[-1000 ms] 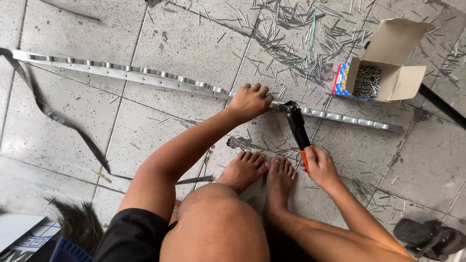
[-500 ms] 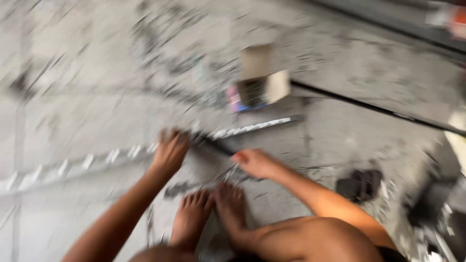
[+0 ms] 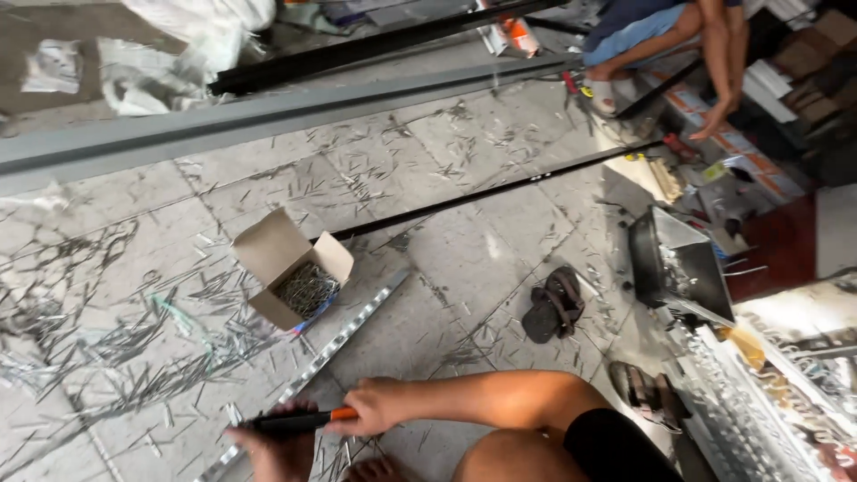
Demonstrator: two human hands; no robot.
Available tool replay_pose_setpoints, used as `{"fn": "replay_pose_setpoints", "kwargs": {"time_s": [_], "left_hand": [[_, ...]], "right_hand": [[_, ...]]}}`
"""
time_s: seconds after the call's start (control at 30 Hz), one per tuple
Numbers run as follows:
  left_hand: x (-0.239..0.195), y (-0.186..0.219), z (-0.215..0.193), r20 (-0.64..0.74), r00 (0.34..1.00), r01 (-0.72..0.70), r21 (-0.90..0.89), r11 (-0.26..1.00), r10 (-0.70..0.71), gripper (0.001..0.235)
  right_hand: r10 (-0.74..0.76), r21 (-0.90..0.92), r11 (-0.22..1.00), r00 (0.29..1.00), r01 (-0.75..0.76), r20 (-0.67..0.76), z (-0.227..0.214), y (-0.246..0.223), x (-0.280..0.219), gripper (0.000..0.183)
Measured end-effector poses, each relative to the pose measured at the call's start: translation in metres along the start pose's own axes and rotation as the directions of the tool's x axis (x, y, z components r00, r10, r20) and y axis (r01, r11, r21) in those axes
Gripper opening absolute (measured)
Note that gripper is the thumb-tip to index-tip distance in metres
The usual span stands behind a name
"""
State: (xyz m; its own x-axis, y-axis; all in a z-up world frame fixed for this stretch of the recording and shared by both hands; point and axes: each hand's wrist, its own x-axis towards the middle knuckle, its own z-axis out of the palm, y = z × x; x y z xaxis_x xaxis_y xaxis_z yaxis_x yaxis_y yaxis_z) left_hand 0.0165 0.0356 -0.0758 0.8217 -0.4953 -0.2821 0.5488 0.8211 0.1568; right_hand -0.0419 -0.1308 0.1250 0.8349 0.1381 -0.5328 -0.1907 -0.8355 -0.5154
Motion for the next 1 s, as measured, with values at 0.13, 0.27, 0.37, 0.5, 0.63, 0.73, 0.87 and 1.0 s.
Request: {"fn": "replay_pose_setpoints", "kwargs": {"time_s": [0.13,0.27,0.37,0.5,0.63,0.73,0.87,1.0], "left_hand": [[-0.004,-0.015,0.012,-0.269,0.963,0.005,-0.022,1.0,-0.011,0.086],[0.001,0.0,0.047,-0.555,0.825,0.058,-0.104,0.993,-0.106,0.072],[0.007,-0.017,-0.001,-0.46,0.887,-0.026,0.045,0.999,0.044,0.076],[-0.001,-0.01,-0.005,-0.191,0.97,-0.09,0.29,0.953,0.15,0.095],[0.007,-0.024,0.004,-0.248,0.95,-0.112,0.301,0.947,0.191,0.092],[0.004,-0.034,0.01,-0.403,0.909,-0.013,0.221,0.975,0.104,0.089],[-0.004,-0.036,0.014,-0.134,0.96,-0.188,0.337,0.923,0.245,0.09],[-0.004,-0.024,0.037,-0.135,0.981,-0.115,0.187,0.976,0.142,0.085]], "right_hand": [[-0.008,-0.187,0.982,0.996,0.024,0.085,0.006,0.014,0.006,0.063],[0.137,-0.415,0.909,0.92,0.03,0.366,-0.031,-0.025,0.002,0.024],[0.214,-0.43,0.903,0.874,-0.006,0.436,-0.068,-0.082,-0.018,0.031],[0.112,-0.3,0.954,0.917,0.009,0.382,-0.051,-0.066,-0.019,0.031],[0.072,-0.202,0.979,0.964,-0.019,0.258,0.015,-0.003,-0.012,0.032],[-0.066,-0.242,0.967,0.995,0.082,0.074,0.032,0.008,-0.02,0.043],[0.135,-0.232,0.97,0.955,-0.073,0.264,-0.053,-0.076,-0.037,0.032],[0.232,0.033,0.968,0.935,-0.249,0.267,-0.067,-0.076,-0.041,0.035]]}}
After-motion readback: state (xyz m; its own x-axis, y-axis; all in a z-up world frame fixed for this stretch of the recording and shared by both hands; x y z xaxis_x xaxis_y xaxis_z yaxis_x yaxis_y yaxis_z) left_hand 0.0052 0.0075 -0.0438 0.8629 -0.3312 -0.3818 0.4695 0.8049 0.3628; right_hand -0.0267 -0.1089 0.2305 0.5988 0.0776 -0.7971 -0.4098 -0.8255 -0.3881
